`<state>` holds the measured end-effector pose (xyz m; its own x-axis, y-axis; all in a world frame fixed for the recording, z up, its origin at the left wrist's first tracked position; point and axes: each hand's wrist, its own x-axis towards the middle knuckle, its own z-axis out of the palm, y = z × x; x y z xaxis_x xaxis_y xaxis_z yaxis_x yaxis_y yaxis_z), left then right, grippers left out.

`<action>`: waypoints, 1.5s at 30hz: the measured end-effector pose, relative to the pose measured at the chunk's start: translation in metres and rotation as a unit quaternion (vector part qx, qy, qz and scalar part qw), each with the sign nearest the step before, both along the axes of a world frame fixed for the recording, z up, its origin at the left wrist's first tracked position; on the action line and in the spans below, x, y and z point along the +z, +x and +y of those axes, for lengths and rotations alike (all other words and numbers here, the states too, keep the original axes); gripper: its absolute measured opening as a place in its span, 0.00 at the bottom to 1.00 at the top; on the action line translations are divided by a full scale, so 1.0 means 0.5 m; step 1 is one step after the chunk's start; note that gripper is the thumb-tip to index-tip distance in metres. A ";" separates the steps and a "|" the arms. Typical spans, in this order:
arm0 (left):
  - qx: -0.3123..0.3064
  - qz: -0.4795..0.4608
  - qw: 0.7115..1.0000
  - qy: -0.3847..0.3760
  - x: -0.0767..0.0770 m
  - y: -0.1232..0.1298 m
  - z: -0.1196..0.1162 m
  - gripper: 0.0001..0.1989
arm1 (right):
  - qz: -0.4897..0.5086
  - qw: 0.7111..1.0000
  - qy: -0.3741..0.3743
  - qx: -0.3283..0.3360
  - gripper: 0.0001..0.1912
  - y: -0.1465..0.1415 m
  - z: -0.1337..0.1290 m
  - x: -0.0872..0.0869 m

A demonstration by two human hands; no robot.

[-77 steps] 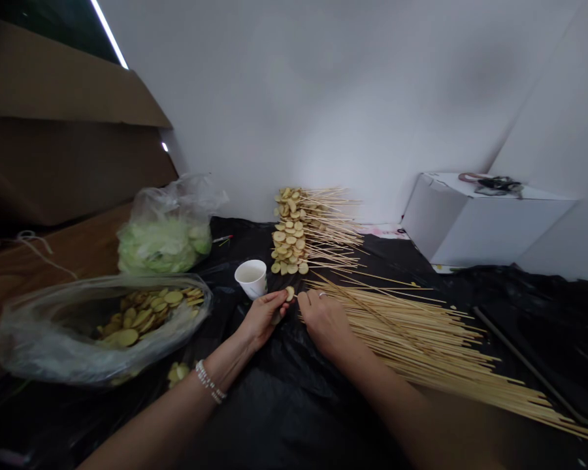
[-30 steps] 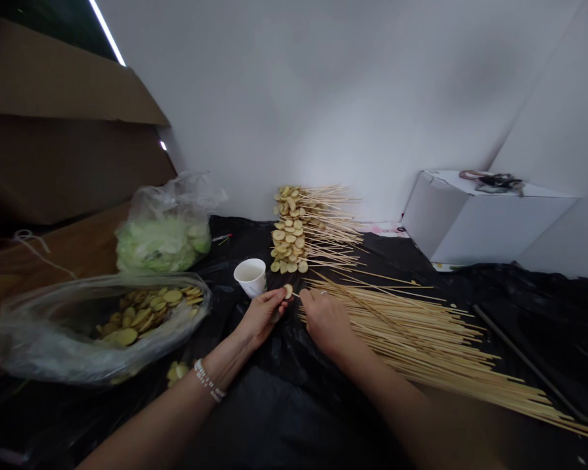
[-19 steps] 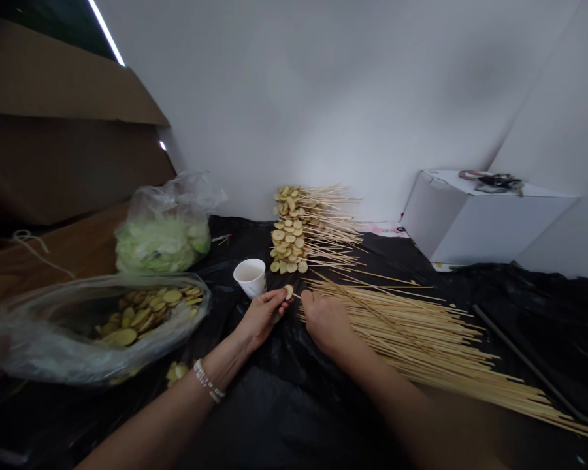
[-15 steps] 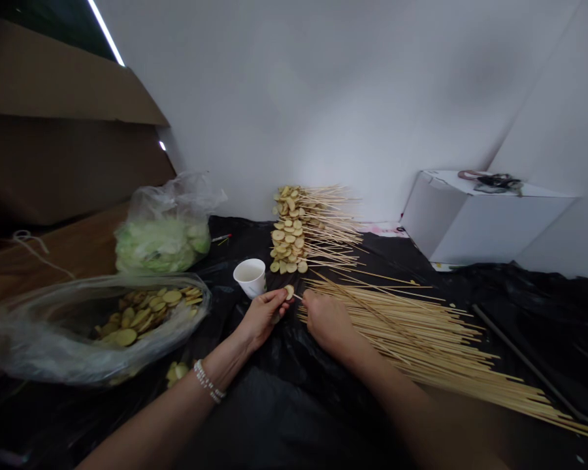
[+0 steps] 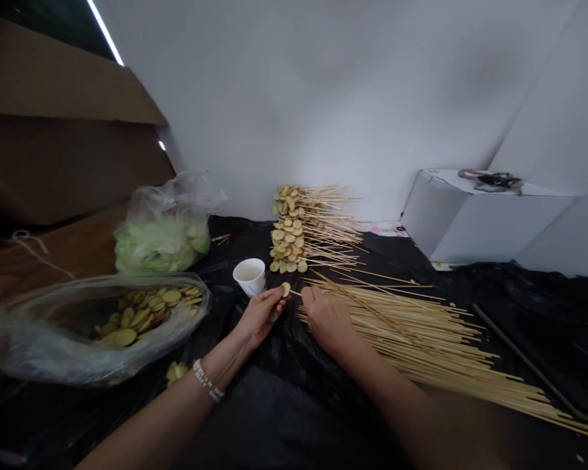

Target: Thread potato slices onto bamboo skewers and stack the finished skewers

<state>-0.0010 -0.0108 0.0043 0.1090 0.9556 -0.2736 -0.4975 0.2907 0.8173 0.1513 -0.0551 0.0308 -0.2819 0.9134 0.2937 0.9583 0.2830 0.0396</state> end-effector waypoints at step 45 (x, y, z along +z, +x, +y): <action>0.009 -0.009 1.000 0.020 0.000 -0.001 0.000 0.15 | 0.081 0.996 -0.023 0.004 0.11 0.009 0.012 -0.005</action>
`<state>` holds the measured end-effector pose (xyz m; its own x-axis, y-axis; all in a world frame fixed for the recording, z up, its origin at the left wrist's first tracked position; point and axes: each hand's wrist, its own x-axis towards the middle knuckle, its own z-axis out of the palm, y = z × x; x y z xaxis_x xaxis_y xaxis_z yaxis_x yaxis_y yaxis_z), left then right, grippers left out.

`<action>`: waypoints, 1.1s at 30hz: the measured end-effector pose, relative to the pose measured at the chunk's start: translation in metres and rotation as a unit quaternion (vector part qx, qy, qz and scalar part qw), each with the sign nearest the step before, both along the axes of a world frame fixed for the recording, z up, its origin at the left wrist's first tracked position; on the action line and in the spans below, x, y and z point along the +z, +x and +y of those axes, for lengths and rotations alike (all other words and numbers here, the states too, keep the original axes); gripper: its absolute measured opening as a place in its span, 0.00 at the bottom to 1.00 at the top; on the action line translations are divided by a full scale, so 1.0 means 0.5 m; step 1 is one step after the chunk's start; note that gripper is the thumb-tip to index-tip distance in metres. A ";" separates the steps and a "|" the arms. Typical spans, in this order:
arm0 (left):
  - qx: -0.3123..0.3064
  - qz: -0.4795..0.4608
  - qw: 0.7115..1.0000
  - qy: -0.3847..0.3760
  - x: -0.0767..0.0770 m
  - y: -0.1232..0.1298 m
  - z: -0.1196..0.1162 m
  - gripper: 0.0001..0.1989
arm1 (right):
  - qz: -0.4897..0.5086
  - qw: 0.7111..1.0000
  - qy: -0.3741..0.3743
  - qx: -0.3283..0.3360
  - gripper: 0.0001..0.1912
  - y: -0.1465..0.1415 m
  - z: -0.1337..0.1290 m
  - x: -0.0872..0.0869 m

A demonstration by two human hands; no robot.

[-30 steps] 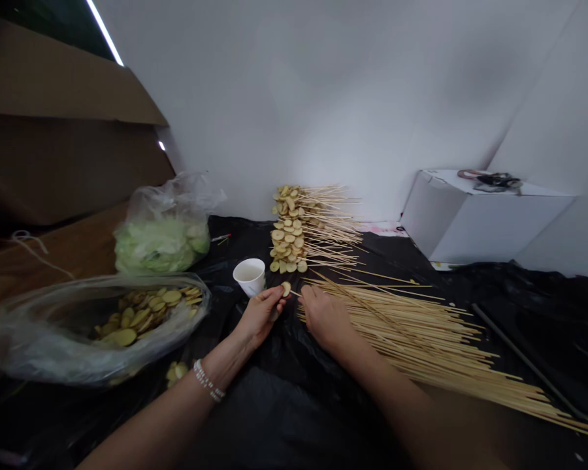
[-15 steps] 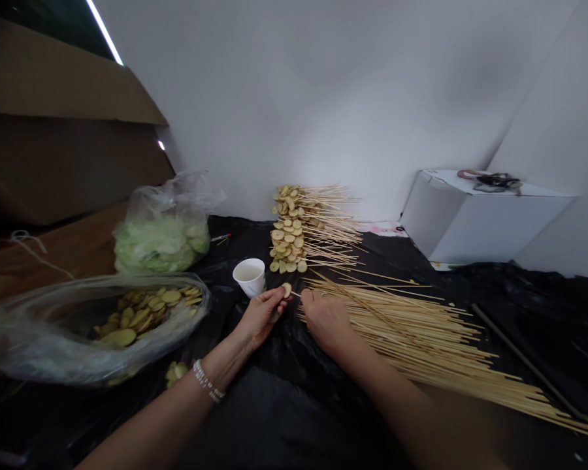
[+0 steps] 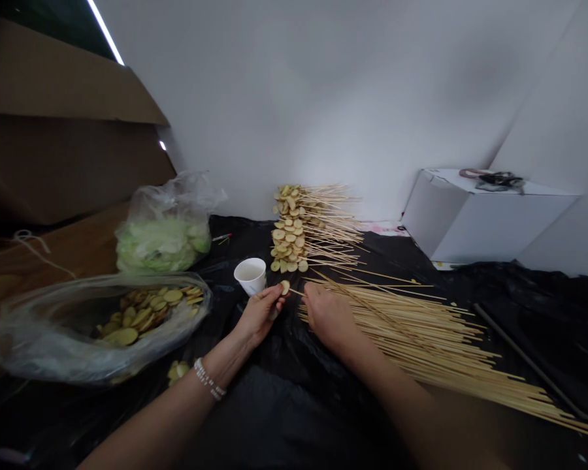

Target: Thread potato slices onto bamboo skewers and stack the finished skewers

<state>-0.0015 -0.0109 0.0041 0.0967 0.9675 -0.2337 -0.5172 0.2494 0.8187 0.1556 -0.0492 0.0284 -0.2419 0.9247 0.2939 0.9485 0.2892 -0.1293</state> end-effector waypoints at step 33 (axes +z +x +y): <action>-0.030 0.121 0.989 0.082 0.015 0.000 -0.014 0.18 | -0.021 0.999 -0.034 0.008 0.15 -0.013 -0.013 0.008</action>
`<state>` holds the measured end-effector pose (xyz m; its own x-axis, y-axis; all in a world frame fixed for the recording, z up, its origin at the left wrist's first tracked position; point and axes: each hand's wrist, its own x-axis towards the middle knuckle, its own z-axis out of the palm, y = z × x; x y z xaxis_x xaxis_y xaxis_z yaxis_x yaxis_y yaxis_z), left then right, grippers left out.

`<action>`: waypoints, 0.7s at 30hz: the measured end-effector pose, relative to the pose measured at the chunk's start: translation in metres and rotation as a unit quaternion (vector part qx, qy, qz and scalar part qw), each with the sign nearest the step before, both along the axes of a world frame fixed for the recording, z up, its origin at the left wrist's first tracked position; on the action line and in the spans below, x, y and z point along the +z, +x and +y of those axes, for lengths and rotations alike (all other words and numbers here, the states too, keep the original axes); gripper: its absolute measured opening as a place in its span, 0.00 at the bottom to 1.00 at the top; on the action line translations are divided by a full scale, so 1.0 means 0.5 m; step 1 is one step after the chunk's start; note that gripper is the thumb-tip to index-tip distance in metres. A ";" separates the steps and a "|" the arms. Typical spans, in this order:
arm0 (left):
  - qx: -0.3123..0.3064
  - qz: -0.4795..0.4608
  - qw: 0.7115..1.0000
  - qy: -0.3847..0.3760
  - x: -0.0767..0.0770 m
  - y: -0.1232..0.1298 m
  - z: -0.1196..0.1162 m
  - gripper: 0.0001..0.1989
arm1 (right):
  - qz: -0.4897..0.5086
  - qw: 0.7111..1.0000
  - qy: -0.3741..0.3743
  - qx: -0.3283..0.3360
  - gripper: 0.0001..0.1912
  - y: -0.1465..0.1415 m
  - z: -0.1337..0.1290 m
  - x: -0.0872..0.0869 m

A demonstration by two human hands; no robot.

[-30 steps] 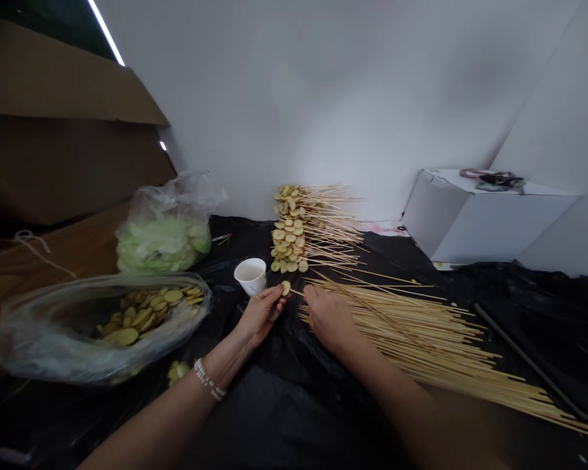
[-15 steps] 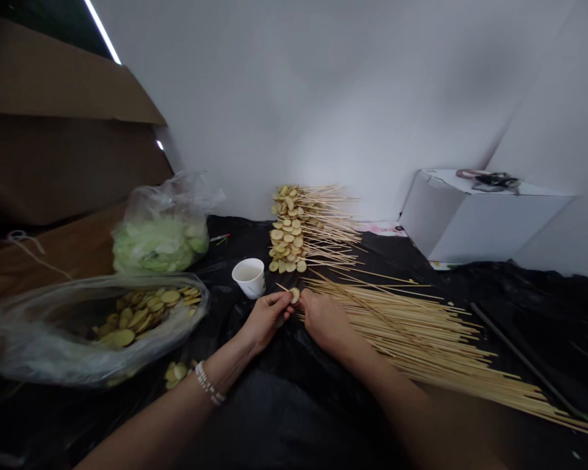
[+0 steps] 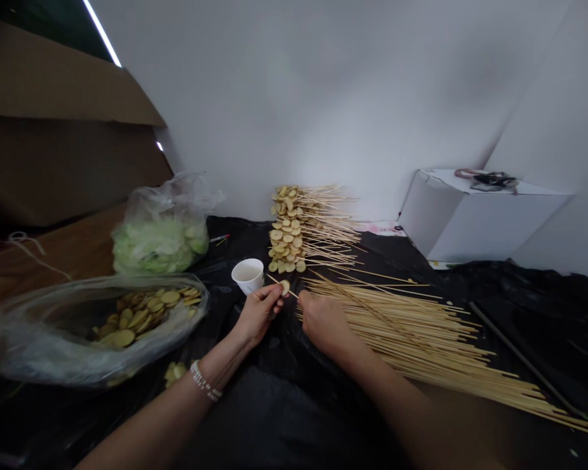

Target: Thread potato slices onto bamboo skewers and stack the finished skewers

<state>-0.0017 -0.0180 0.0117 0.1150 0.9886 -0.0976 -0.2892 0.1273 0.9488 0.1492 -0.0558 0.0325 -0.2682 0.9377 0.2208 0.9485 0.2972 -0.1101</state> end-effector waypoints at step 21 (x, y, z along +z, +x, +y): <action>-0.045 0.038 0.997 0.042 0.001 0.005 -0.008 0.17 | 0.052 0.998 -0.022 -0.002 0.14 -0.003 0.004 -0.010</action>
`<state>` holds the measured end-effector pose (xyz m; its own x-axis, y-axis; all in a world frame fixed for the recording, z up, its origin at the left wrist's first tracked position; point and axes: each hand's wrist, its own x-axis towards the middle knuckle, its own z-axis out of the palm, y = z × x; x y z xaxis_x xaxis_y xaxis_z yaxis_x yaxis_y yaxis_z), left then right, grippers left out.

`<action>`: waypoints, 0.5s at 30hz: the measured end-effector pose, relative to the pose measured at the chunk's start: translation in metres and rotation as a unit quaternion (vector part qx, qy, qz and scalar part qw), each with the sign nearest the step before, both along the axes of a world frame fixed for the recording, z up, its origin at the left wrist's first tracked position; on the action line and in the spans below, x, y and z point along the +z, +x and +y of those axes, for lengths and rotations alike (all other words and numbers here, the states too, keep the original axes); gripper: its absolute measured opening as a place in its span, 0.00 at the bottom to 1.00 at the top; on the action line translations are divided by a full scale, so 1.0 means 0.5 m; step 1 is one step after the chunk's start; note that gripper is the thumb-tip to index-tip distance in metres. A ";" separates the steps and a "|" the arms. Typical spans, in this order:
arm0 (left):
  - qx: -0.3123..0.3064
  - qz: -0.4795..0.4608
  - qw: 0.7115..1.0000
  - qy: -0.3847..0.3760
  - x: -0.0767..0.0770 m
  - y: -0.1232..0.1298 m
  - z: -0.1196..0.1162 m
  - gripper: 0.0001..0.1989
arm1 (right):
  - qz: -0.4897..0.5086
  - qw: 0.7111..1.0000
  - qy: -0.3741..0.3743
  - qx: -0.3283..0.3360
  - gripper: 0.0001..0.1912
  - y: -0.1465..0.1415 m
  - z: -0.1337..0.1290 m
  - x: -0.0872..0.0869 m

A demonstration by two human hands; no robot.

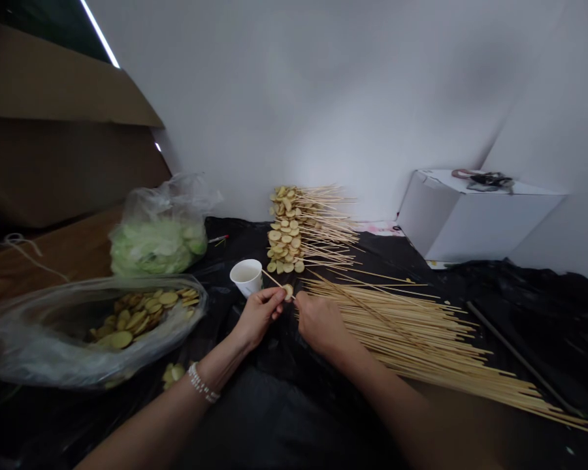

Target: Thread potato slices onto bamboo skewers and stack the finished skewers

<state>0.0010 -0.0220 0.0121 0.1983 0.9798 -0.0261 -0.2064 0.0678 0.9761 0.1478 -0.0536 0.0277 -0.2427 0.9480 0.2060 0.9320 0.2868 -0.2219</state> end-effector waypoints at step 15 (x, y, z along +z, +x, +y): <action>-0.057 -0.279 0.920 -0.267 0.012 -0.006 0.014 0.20 | 0.191 0.979 0.066 0.012 0.14 0.004 0.008 0.002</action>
<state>-0.0019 -0.0149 0.0181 0.4281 0.8286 -0.3608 -0.6278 0.5599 0.5408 0.1500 -0.0498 0.0288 -0.1461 0.9014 0.4075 0.7802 0.3582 -0.5128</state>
